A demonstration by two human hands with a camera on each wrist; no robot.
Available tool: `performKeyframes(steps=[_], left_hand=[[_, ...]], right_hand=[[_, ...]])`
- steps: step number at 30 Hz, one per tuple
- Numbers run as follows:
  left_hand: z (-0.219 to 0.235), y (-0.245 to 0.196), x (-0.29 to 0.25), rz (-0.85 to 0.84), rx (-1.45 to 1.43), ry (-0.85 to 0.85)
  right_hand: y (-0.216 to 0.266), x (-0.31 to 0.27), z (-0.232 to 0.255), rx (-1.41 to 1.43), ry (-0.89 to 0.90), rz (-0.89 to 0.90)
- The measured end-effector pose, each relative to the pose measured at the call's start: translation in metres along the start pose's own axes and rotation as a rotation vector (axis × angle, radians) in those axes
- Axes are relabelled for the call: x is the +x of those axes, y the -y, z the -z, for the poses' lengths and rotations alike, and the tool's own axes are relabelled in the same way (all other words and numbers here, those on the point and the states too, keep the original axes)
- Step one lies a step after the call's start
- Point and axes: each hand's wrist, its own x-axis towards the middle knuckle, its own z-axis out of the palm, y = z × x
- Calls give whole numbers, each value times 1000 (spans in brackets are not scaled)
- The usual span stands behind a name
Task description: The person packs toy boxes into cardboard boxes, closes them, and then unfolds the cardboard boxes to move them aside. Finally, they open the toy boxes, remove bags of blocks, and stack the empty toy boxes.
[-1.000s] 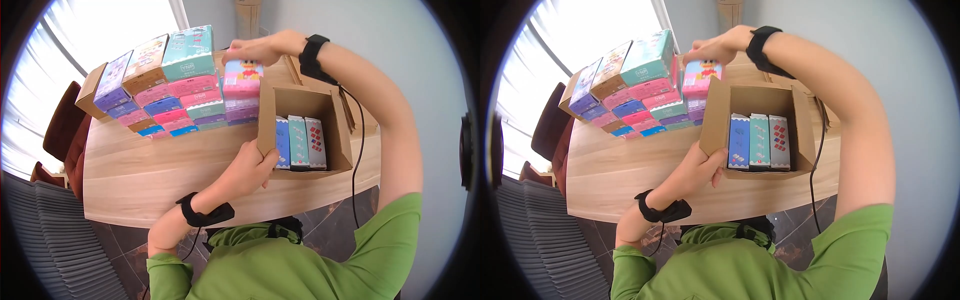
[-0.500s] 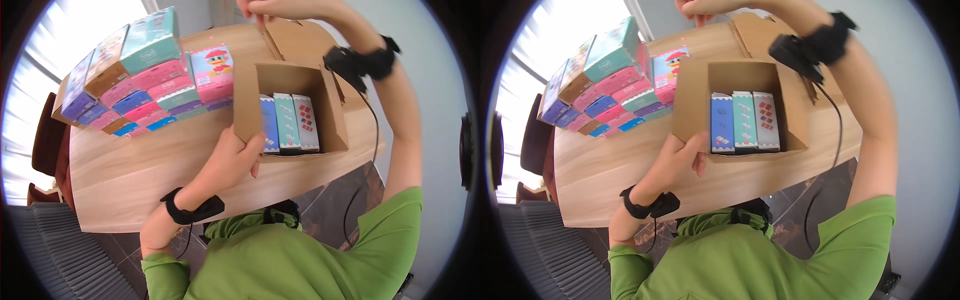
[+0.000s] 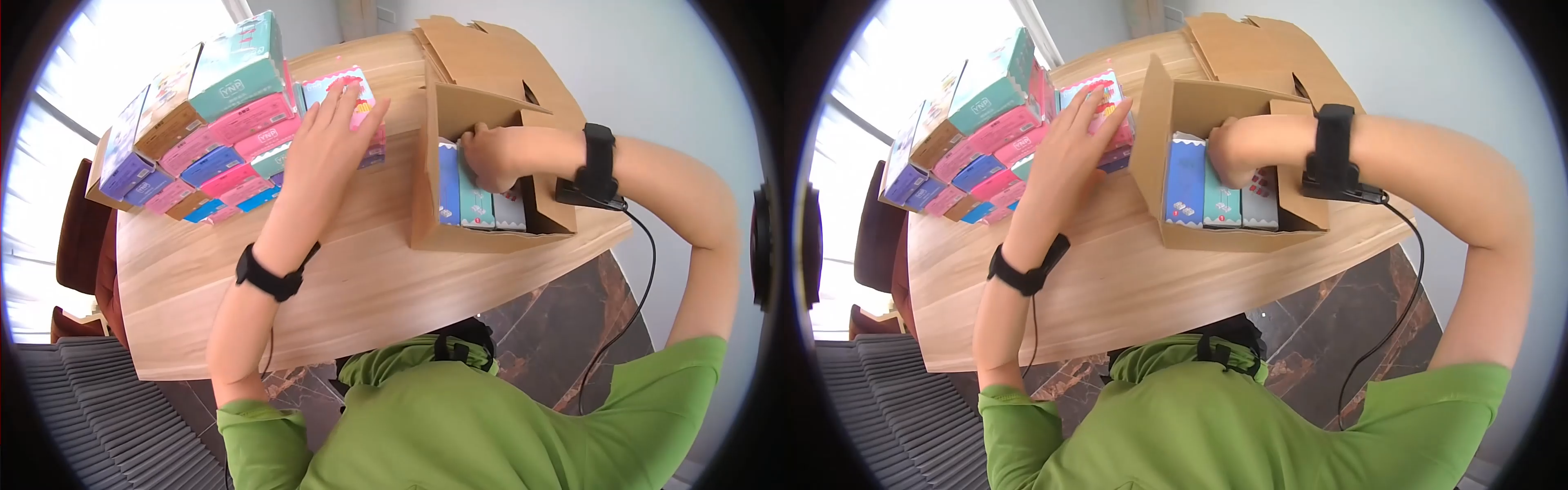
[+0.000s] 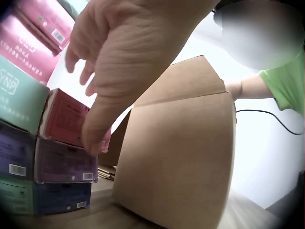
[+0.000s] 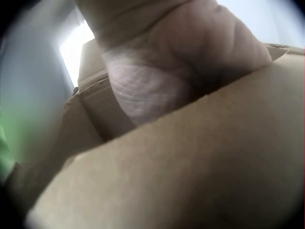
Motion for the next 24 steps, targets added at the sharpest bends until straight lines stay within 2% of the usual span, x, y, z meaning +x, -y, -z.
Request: performKeyframes(steps=[2,3,6,7,10,13,15,16,17,19,21,22,23,24], left_hand=[[-23,2,0,32,38,-1],[-30,2,2,48,40,-17],[-36,3,0,67,69,-1],[-36,1,0,71,80,14],[-33,1,3,108,24,87],[-33,2,4,125,2,90],[-28,3,3,119,15,75],[-25,1,3,114,17,68],[-22,-3,4,130,-97,-15],[-5,-17,14,164,-329,-181],[33,-38,26,257,-655,-121],[56,-46,31,303,-817,-87],[80,-50,40,316,-827,66],[103,-53,49,329,-834,217]], right_hand=[[-2,4,3,-25,70,-27],[-7,5,5,93,61,13],[-23,9,14,69,188,119],[-24,9,10,64,175,151],[-20,2,-2,-9,198,28],[-19,0,-8,32,228,-78],[-7,-17,-35,123,-89,-216],[-6,-16,-38,170,-104,-247],[-4,-16,-41,216,-121,-278],[-20,10,-25,306,121,-255],[-31,18,-26,35,72,-88],[-29,15,-23,-100,47,-4],[-28,3,-17,64,-87,-95],[-31,4,-21,78,-143,-48]])
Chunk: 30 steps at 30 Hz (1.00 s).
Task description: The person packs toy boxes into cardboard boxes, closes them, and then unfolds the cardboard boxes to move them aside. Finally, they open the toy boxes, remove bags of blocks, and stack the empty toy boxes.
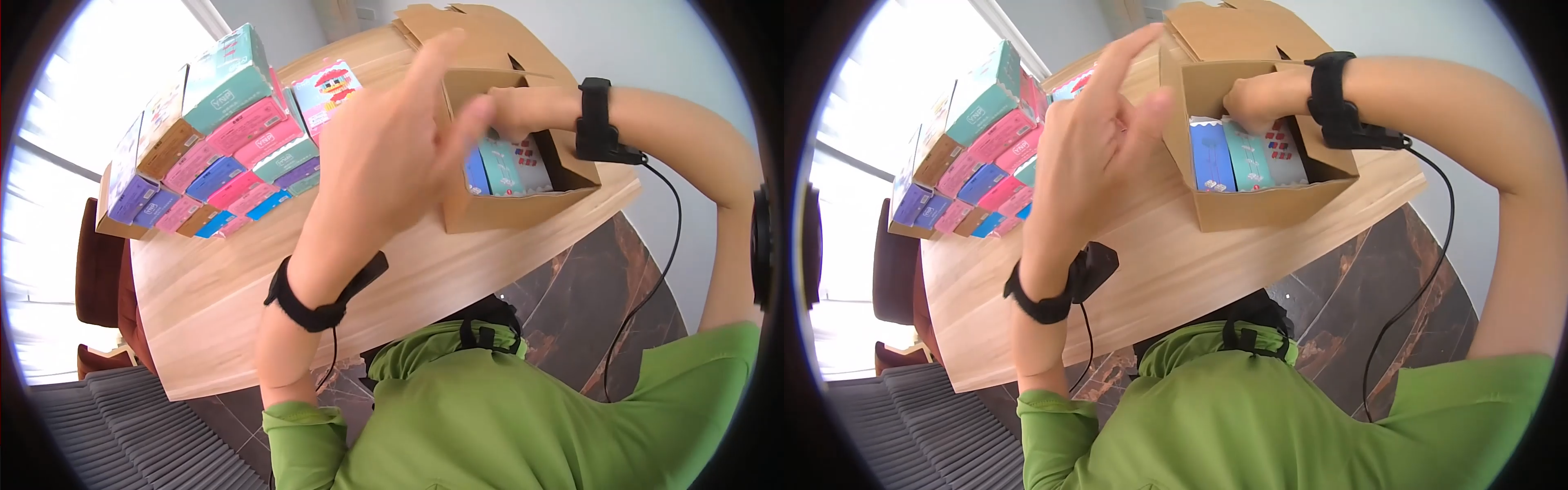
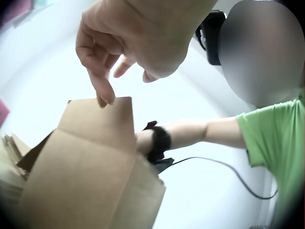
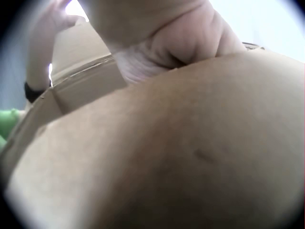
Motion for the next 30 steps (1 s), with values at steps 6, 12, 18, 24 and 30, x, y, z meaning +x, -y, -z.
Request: performKeyframes(steps=[6,12,18,24,30], left_hand=[[-37,29,17,-119,-73,111],[-44,50,23,144,-413,132],[-47,51,19,164,-473,86],[-49,62,7,242,-753,43],[-64,64,0,266,-1009,84]], right_hand=[[2,-18,24,80,83,-126],[-14,-6,-6,122,285,-163],[-20,4,-2,210,296,-191],[-46,-72,88,562,-271,-27],[-69,-41,132,1356,-285,391]])
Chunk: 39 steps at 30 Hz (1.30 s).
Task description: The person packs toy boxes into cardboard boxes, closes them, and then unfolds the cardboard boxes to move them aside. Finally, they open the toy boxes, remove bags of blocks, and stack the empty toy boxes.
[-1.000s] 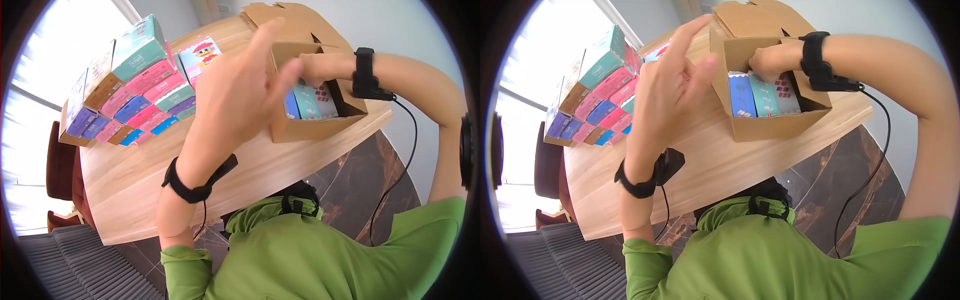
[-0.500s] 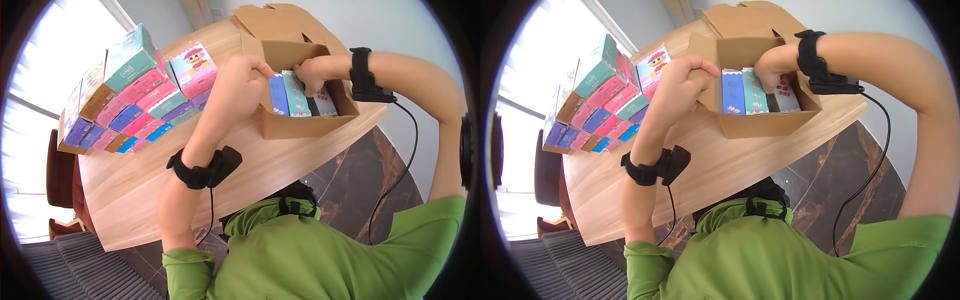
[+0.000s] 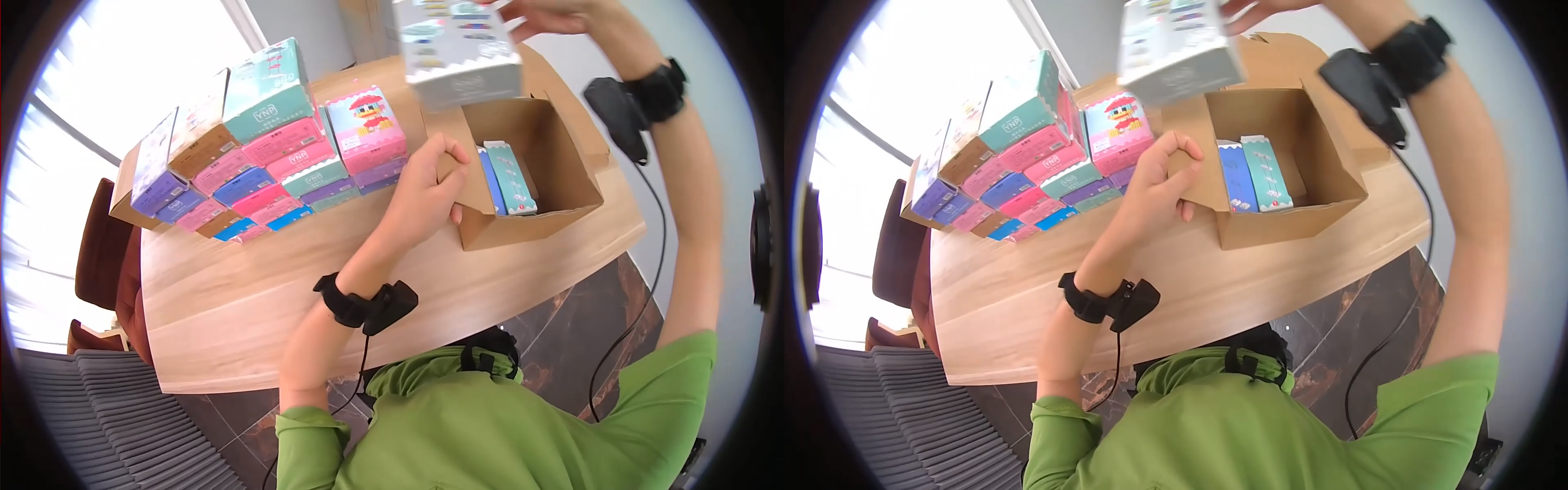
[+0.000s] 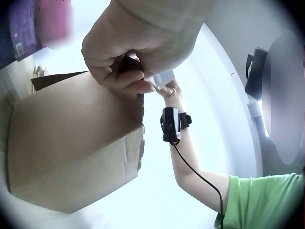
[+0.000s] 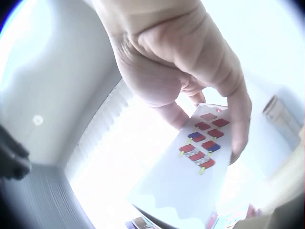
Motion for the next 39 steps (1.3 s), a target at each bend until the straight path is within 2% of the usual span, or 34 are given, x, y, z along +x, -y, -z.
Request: performKeyframes(steps=[1,3,6,8,11,16,19,22,24,26,28,31,33,35,36,37,38,39], left_hand=[[1,2,-1,12,-14,11],[2,3,-3,26,-53,19],[1,8,-3,21,-92,35],[3,13,-2,-9,-68,76],[-2,10,-2,-6,-78,25],[0,9,0,0,-90,58],[-3,10,2,1,-113,52],[-2,10,0,-7,-96,70],[1,14,0,-46,-73,69],[-1,19,2,-77,-88,69],[-2,19,1,-41,-114,71],[-5,8,-2,20,-124,54],[-6,5,-2,35,-123,28],[-4,8,0,19,-122,68],[-2,9,0,12,-117,84],[-1,9,0,9,-103,86],[0,8,0,7,-87,86],[0,7,-1,7,-69,83]], right_hand=[[-11,22,-2,134,65,14],[-26,57,-12,206,185,36],[-30,84,-38,253,110,-11],[-31,97,-55,208,85,-39],[-33,114,-74,99,18,-66],[-35,99,-78,-232,6,-104],[-31,85,-85,-235,70,-319],[-51,106,-85,-119,60,-234],[-64,127,-86,-197,70,-55],[-63,124,-84,-215,76,31],[-41,107,-75,-739,-90,108],[-17,35,-62,-505,-196,318],[-11,5,-56,-845,-73,197],[-24,-12,-59,-1013,130,-30],[-29,-21,-69,-1027,149,-208],[-54,-17,-70,-1001,183,-347],[-63,-18,-79,-1074,215,-441],[-78,-14,-86,-1141,271,-458]])
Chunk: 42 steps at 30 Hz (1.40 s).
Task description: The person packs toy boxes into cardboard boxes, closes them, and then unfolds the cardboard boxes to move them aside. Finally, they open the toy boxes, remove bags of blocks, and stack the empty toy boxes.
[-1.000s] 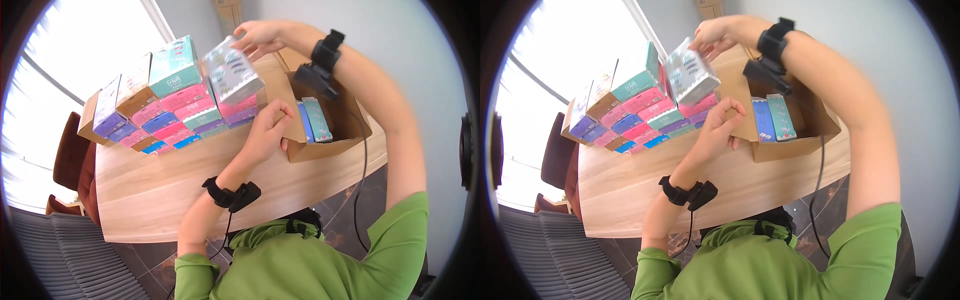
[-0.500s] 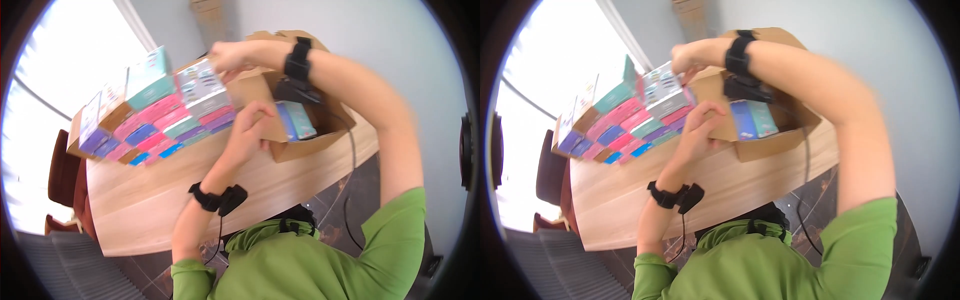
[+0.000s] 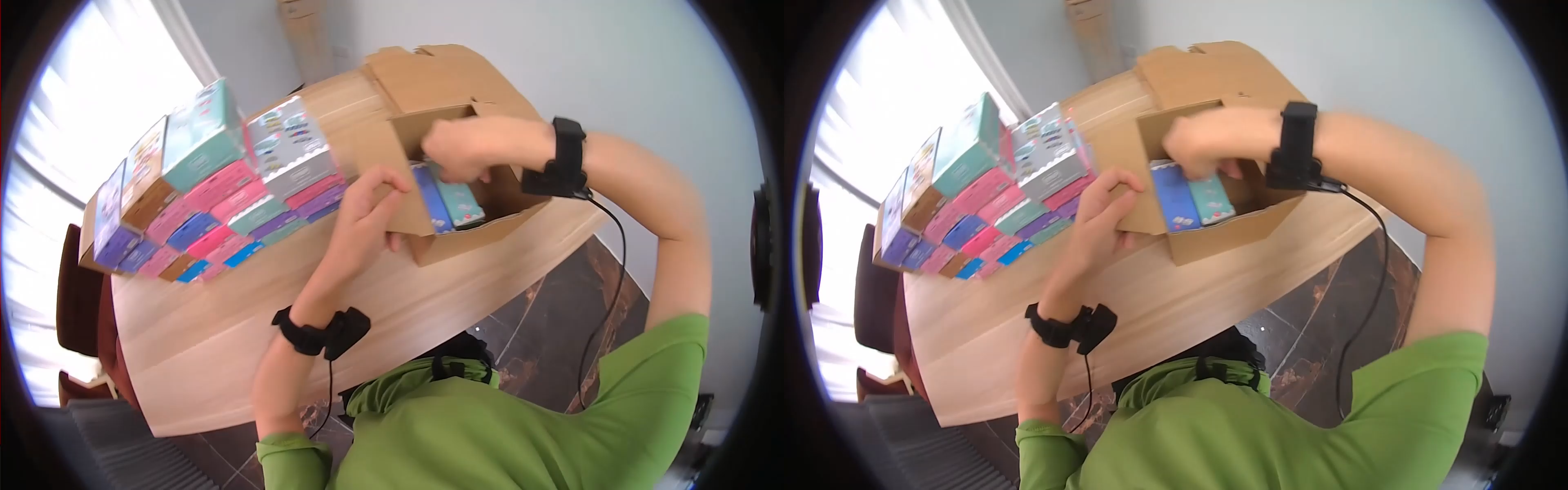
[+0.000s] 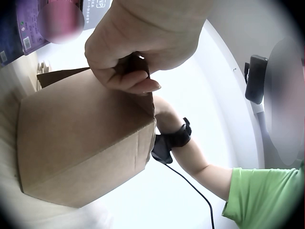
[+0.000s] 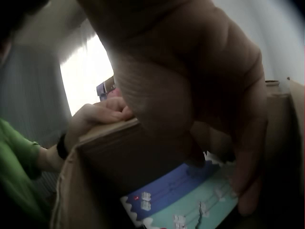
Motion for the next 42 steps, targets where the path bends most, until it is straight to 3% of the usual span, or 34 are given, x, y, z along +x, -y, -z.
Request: performKeyframes(steps=[1,3,8,14,17,20,22,23,25,28,31,35,38,42], left_hand=[[1,2,-1,-7,-29,-4],[2,7,-1,-22,-77,-12],[-1,6,1,-42,-63,-50],[-1,5,3,-36,-62,-44],[-2,5,3,-41,-75,-48],[1,7,4,-48,-105,-43],[4,10,3,-32,-129,-42],[3,11,4,-23,-144,-48],[3,10,4,-17,-149,-54],[1,9,5,-11,-130,-44],[0,7,3,-21,-132,-40],[-1,7,1,-25,-117,-47],[-2,7,2,-21,-117,-43],[-2,6,3,-18,-103,-34]], right_hand=[[2,12,-6,-61,157,19],[0,41,-32,80,31,-115],[-13,34,-24,844,289,-163],[-19,30,-31,704,96,-34],[-11,14,-19,401,11,-13],[-31,5,-7,114,-240,151],[-58,-14,-2,239,-504,312],[-49,-46,19,722,-297,145],[-53,-63,29,996,-454,139],[-64,-33,37,1487,-501,494],[-46,5,59,1613,-480,620],[-8,47,84,1579,-321,606],[19,73,81,1528,-315,648],[23,90,72,1256,-341,678]])
